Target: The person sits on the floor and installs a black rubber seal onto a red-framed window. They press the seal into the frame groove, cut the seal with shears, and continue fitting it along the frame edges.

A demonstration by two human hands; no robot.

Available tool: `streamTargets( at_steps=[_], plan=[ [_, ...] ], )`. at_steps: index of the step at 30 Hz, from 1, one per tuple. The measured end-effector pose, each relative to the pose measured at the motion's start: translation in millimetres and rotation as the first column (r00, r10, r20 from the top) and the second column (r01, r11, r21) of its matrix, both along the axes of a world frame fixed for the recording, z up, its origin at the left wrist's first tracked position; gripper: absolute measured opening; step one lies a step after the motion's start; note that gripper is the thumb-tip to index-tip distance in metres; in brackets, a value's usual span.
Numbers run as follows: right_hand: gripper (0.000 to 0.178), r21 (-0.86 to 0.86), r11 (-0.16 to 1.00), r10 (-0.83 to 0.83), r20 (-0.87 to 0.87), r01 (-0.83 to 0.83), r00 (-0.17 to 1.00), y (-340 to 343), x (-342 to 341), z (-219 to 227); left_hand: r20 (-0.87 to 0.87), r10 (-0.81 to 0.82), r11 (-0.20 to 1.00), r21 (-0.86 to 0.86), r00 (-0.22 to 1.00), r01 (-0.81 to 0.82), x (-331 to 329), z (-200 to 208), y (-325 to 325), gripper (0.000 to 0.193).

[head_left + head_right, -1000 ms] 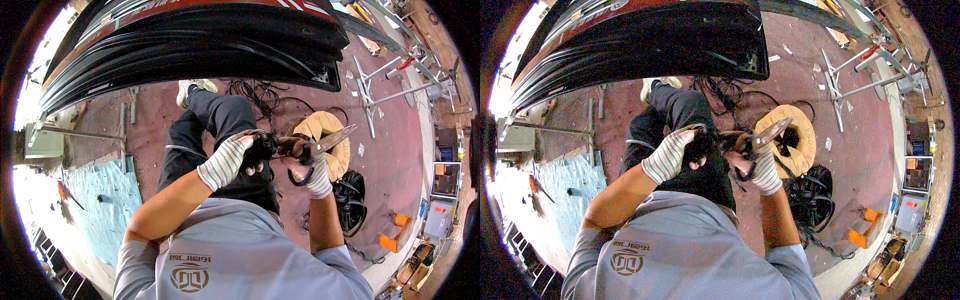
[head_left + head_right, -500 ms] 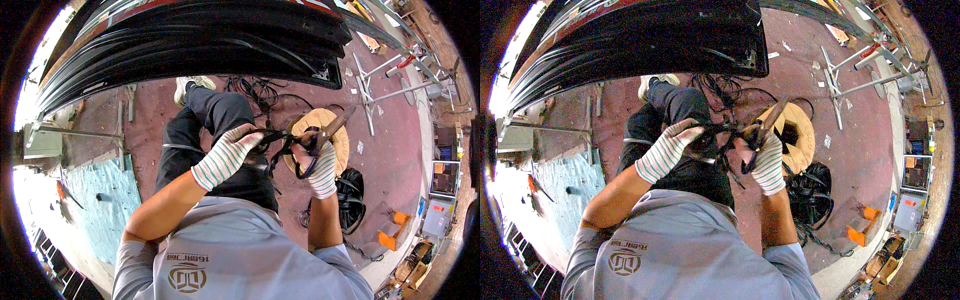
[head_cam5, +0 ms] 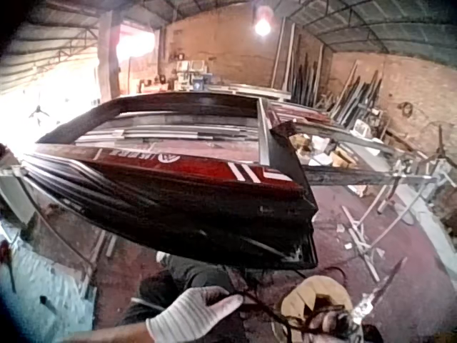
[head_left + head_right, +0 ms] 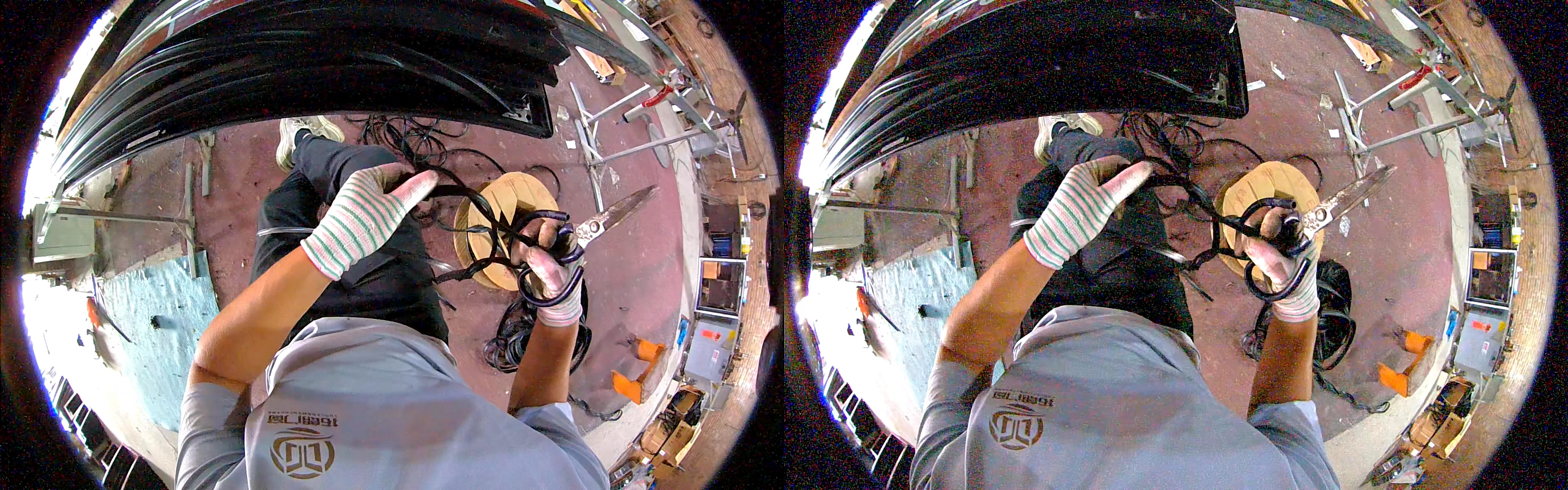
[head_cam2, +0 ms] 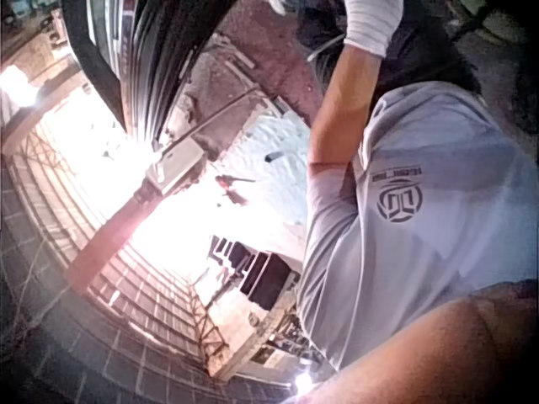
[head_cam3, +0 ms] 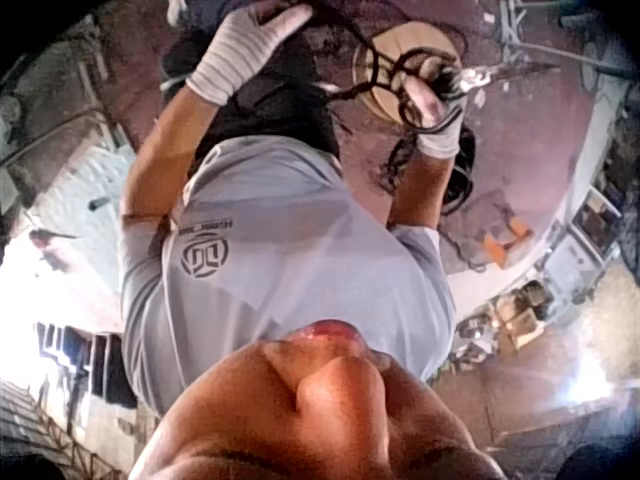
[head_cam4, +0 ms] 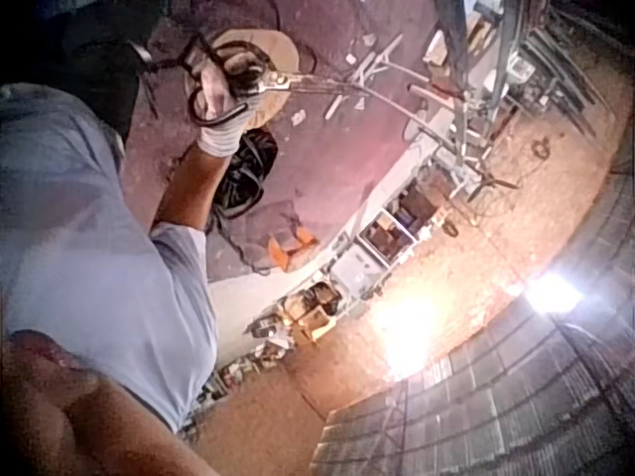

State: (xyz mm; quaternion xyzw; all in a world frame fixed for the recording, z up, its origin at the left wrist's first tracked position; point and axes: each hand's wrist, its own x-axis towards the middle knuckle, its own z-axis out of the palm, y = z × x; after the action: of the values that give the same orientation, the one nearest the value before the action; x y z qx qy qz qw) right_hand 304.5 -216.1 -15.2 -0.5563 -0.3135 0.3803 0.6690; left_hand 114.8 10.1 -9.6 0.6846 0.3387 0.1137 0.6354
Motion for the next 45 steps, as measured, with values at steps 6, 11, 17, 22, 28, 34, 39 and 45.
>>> streamTargets(
  at_steps=[6, 11, 17, 22, 28, 34, 39, 45],
  plan=[
    [0.043, -0.109, 0.992, -0.06, -0.015, 0.058, 0.998, -1.0, -14.7, -5.9, -0.061, -0.061, 0.997, 0.041, 0.996, 0.064, 9.8, 22.4, -4.0, 0.043],
    [0.039, -0.087, 0.99, -0.108, -0.005, 0.107, 0.994, -6.8, -14.8, -21.0, -0.014, -0.098, 0.943, 0.319, 0.995, 0.097, 8.5, 7.4, -3.2, 0.046],
    [0.032, -0.183, 0.98, -0.049, 0.128, 0.072, 0.991, -3.7, -20.9, -9.1, -0.042, -0.178, 0.969, 0.168, 0.983, 0.182, 12.8, 13.7, -4.5, 0.043],
    [0.032, -0.111, 0.982, -0.135, 0.132, 0.15, 0.982, 5.9, -23.3, -11.3, 0.029, -0.261, 0.944, 0.216, 0.965, 0.249, 16.8, 30.4, -5.2, 0.041],
    [0.022, -0.158, 0.953, -0.183, 0.372, 0.257, 0.91, 16.2, -24.0, -5.7, 0.05, -0.302, 0.925, 0.258, 0.952, 0.279, 20.3, 33.2, -8.1, 0.041],
    [0.026, -0.207, 0.937, -0.207, 0.324, 0.282, 0.923, 7.7, -16.4, -25.7, 0.191, -0.155, 0.988, 0.015, 0.969, 0.155, 24.5, 34.8, -13.2, 0.038],
    [0.029, -0.109, 0.98, -0.103, 0.426, 0.164, 0.899, -1.0, -16.2, -73.2, 0.218, -0.1, 0.992, -0.057, 0.971, 0.115, 28.8, 40.8, -13.3, 0.038],
    [0.021, -0.099, 0.966, -0.219, 0.168, 0.237, 0.961, 7.9, -18.0, -51.1, 0.181, -0.049, 0.997, -0.046, 0.982, 0.058, 26.2, 33.2, -6.5, 0.035]
  ],
)
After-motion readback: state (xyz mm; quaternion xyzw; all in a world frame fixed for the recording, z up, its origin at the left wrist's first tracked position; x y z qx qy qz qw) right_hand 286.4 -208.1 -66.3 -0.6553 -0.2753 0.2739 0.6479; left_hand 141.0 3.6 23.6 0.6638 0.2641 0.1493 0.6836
